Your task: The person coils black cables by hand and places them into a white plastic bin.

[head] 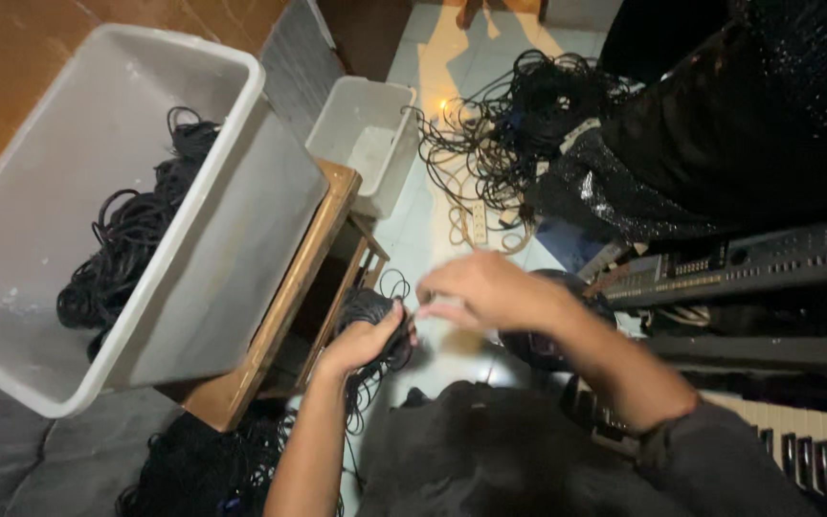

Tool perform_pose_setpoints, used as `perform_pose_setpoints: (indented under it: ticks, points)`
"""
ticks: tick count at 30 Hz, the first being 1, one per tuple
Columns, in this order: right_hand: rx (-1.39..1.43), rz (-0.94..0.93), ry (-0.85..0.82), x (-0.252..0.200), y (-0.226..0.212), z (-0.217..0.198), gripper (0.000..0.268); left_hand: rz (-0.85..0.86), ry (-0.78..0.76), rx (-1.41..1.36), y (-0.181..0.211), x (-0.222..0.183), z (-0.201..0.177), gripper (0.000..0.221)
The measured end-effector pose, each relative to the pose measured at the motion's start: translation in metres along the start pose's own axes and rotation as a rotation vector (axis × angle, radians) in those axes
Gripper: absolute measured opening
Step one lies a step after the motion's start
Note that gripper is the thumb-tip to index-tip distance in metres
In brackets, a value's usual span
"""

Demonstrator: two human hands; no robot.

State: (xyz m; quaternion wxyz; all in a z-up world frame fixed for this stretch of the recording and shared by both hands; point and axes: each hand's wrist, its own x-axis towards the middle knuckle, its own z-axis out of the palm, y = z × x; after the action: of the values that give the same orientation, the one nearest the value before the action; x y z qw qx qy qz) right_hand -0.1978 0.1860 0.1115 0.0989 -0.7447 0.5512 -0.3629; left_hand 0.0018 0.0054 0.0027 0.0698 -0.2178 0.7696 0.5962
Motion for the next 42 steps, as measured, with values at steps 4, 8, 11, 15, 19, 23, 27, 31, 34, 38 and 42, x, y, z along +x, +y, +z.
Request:
perform_pose_setpoints:
  ticks: [4, 8, 11, 15, 19, 23, 27, 31, 34, 38, 42]
  points:
    - [0.111, -0.013, -0.001, 0.029, 0.028, -0.02, 0.028, 0.002, -0.353, -0.338, 0.001, 0.0, 0.011, 0.095]
    - [0.28, 0.037, 0.007, 0.045, 0.064, -0.003, 0.029, 0.24, -0.448, -0.451, 0.005, 0.003, 0.015, 0.109]
    - [0.44, 0.125, -0.011, 0.047, 0.101, 0.029, 0.031, 0.266, -0.49, -0.471, 0.011, 0.001, 0.018, 0.112]
    - [0.765, 0.255, -0.081, 0.032, 0.154, 0.098, 0.021, 0.301, -0.507, -0.523, 0.021, 0.0, 0.011, 0.112]
    - [0.825, 0.352, -0.066, 0.001, 0.189, 0.162, 0.021, 0.258, -0.508, -0.621, 0.026, -0.006, 0.016, 0.105]
    - [0.915, 0.483, -0.077, -0.026, 0.207, 0.211, 0.027, 0.311, -0.544, -0.698, 0.028, -0.009, 0.014, 0.103]
    - [1.049, 0.576, -0.065, -0.048, 0.209, 0.251, 0.025, 0.378, -0.506, -0.707, 0.031, -0.01, 0.013, 0.1]
    - [1.076, 0.607, -0.157, -0.057, 0.199, 0.27, 0.03, 0.505, -0.406, -0.755, 0.029, -0.004, 0.012, 0.095]
    - [0.854, 0.491, -0.245, -0.055, 0.146, 0.256, 0.045, 0.512, -0.041, -0.973, 0.016, 0.012, 0.006, 0.085]
    - [0.237, 0.26, -0.428, -0.05, 0.047, 0.179, 0.036, 0.128, 0.401, -0.161, -0.007, 0.027, -0.025, 0.092]
    - [0.324, 0.261, -0.39, 0.001, 0.048, 0.111, 0.025, -0.373, -0.427, -0.566, -0.021, -0.017, 0.0, 0.109]
